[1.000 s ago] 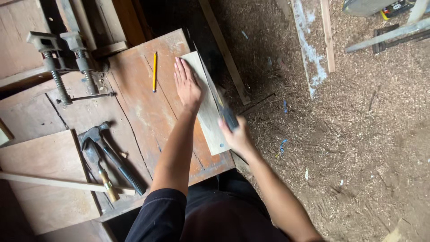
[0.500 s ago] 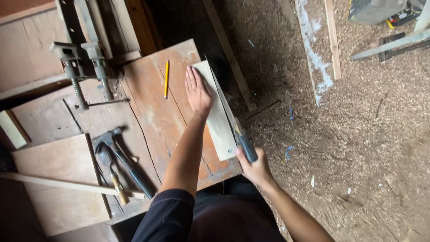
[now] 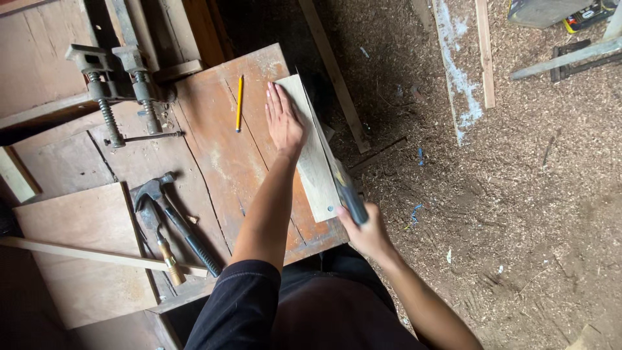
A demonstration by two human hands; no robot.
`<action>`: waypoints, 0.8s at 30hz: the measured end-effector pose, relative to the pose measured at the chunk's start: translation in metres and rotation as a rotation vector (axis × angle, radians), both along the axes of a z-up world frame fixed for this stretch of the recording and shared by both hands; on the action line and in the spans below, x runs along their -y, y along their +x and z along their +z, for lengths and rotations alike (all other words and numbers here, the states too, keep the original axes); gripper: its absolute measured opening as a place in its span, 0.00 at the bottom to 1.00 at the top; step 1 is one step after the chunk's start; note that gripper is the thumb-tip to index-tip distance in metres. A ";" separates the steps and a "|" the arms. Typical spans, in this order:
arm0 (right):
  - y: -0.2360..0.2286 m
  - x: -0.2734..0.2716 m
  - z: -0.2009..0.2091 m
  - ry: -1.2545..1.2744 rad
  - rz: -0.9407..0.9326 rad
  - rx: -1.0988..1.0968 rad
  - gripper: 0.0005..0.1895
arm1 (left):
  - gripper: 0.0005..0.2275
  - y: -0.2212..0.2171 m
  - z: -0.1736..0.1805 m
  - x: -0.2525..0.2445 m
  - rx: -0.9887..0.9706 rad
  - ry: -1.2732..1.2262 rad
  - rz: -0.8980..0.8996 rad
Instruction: The person uses a chisel and hammer to carve a rectangular wooden plank on a workbench, then uses a hand saw to cut the plank. The person repeatedly strikes the chisel to remove wood and then saws along the plank's length.
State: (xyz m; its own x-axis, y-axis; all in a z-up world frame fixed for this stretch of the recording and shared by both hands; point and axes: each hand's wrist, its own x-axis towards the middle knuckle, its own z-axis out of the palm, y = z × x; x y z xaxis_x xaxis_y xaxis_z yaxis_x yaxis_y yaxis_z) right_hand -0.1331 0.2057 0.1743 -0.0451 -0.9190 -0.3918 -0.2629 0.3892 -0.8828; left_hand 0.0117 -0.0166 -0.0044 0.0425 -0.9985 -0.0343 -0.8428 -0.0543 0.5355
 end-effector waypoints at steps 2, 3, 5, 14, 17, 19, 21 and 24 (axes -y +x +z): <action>-0.009 -0.011 -0.005 0.028 -0.013 -0.036 0.16 | 0.27 -0.001 -0.003 0.003 0.013 -0.001 -0.025; -0.010 -0.008 -0.010 0.049 -0.014 -0.050 0.16 | 0.27 0.001 -0.004 -0.001 0.024 0.005 -0.034; -0.003 0.028 -0.036 0.045 -0.040 -0.042 0.16 | 0.27 0.002 -0.006 -0.006 0.033 0.037 -0.043; 0.021 0.097 -0.049 0.272 -0.135 0.109 0.14 | 0.26 -0.001 -0.007 -0.001 0.057 0.030 -0.022; 0.000 0.001 -0.012 -0.013 -0.002 -0.011 0.14 | 0.26 0.001 -0.006 -0.003 0.013 -0.002 -0.011; -0.007 -0.020 -0.012 0.022 -0.032 -0.023 0.13 | 0.26 -0.001 -0.006 -0.005 0.000 -0.027 -0.018; -0.005 -0.002 -0.028 -0.016 -0.056 -0.013 0.14 | 0.27 0.001 -0.005 -0.004 0.021 -0.056 -0.035; 0.012 0.078 -0.077 0.164 -0.088 -0.052 0.18 | 0.26 -0.002 -0.008 -0.011 -0.004 -0.063 -0.052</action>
